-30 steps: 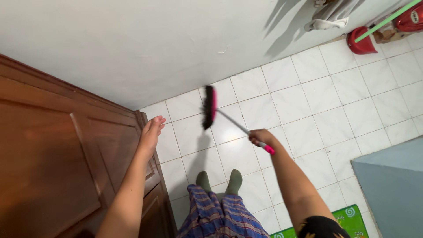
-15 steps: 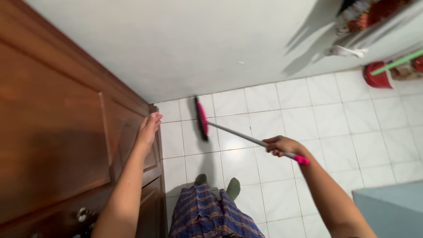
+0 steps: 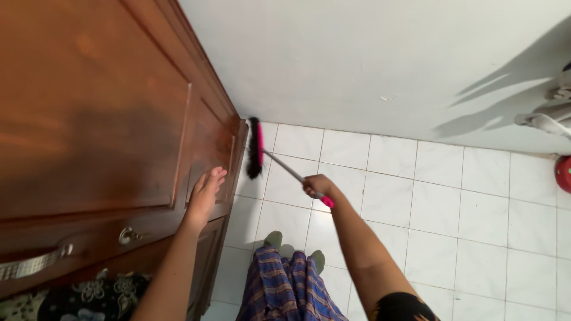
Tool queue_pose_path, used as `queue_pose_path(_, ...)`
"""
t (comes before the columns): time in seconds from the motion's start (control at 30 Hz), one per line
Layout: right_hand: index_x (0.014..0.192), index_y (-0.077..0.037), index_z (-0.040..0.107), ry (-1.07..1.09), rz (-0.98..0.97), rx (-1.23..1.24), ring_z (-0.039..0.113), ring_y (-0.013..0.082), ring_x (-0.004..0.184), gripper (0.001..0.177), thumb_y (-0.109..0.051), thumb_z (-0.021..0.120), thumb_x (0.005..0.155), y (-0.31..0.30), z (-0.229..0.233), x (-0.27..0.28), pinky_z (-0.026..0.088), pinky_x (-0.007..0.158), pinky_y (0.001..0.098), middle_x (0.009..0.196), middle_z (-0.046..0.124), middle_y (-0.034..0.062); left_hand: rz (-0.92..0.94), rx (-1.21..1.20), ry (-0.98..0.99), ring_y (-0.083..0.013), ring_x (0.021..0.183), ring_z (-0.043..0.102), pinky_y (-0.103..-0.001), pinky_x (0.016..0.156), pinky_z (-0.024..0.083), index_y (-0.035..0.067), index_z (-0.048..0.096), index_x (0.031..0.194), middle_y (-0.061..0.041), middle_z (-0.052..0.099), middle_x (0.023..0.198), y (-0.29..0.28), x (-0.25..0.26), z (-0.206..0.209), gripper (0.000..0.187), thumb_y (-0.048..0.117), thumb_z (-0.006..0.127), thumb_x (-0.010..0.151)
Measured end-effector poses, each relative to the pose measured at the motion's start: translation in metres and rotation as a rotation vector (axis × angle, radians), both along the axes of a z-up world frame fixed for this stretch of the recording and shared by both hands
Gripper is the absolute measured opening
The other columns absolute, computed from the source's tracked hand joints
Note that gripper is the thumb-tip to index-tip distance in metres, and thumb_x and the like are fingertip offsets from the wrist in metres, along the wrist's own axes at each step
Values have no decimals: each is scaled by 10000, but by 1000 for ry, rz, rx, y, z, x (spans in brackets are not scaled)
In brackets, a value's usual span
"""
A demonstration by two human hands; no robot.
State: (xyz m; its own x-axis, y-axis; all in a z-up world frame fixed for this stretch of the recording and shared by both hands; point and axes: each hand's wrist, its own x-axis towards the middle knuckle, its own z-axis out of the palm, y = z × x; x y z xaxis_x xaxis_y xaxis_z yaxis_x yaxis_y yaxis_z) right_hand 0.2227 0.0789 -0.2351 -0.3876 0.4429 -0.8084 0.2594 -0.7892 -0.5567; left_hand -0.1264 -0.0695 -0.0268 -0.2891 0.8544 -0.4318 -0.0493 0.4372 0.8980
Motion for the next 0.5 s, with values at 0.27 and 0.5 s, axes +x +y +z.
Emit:
queue_pose_path(0.27,824,31,635,-175,4,65,412,88,436,240,-123,550,987,0,73,161,302,369,259,569,474,14,35,19,38,-274,1367,540,-401,1143,379,23,526,1433,-140,601,1443,-30,1,-9,637,504,434,1026)
queue_pose_path(0.5,931,86,613,-332,155,117,451,111,493,146,-56,586,948,2,163,211,360,413,272,636,532,35,13,38,80,-270,1353,549,-405,1123,378,42,526,1437,-134,607,1438,-18,2,9,647,523,414,1021)
